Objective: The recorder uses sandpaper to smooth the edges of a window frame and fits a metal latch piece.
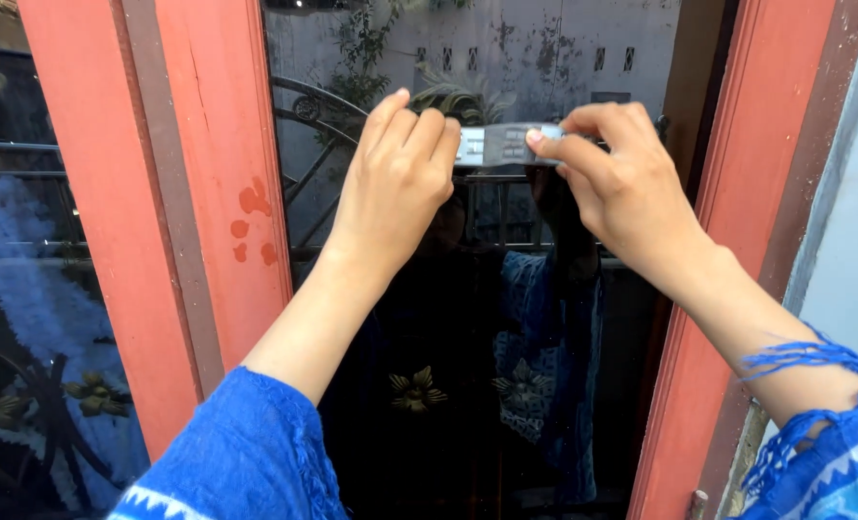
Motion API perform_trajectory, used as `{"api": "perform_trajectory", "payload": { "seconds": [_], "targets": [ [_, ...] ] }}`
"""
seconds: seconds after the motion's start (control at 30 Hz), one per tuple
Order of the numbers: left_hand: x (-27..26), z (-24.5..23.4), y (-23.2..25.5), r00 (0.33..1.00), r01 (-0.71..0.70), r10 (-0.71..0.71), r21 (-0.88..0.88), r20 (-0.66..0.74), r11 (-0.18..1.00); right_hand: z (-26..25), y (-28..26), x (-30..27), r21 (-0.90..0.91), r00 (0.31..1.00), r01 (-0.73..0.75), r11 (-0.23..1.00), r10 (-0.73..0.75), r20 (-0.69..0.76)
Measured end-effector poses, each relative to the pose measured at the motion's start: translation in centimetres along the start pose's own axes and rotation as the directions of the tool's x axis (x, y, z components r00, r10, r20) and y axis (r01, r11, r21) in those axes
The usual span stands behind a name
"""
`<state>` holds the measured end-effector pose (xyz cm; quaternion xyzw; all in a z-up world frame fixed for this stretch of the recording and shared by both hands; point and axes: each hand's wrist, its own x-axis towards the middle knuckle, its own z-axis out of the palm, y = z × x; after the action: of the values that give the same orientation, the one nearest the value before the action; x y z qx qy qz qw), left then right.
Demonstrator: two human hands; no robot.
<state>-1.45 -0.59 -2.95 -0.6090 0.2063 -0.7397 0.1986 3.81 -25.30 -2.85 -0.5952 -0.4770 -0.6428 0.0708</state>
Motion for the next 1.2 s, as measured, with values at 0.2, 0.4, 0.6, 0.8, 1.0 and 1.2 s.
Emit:
{"api": "perform_trajectory", "payload": {
  "seconds": [0.2,0.4,0.6,0.8,1.0,1.2],
  "targets": [
    [-1.7,-1.5,1.7,0.998,0.035,-0.031,-0.072,0.048,0.997,0.0,-1.9,-1.8,0.053,0.999,-0.049,0.997,0.048,0.021],
    [-4.5,-2.8,3.7,0.995,0.052,-0.042,-0.115,0.088,0.992,0.0,-4.0,-4.6,0.077,0.993,-0.105,0.991,0.1,0.068],
    [-5.1,-3.0,4.4,0.994,0.06,-0.049,-0.11,0.101,0.992,0.0,-4.9,-5.6,0.087,0.985,-0.155,0.984,0.147,0.09],
    [-6.4,-3.6,5.1,0.99,0.062,-0.045,-0.128,0.136,0.99,0.2,-5.6,-7.0,0.084,0.985,-0.149,0.985,0.14,0.103],
    [-7.4,-4.3,5.9,0.987,0.06,-0.034,-0.171,0.155,0.983,0.4,-6.2,-8.8,0.077,0.982,-0.148,0.986,0.138,0.126],
    [-9.1,-4.3,6.9,0.988,0.037,-0.016,-0.138,0.153,0.99,0.6,-7.1,-10.9,0.06,0.978,-0.15,0.987,0.14,0.157]
  ]
}}
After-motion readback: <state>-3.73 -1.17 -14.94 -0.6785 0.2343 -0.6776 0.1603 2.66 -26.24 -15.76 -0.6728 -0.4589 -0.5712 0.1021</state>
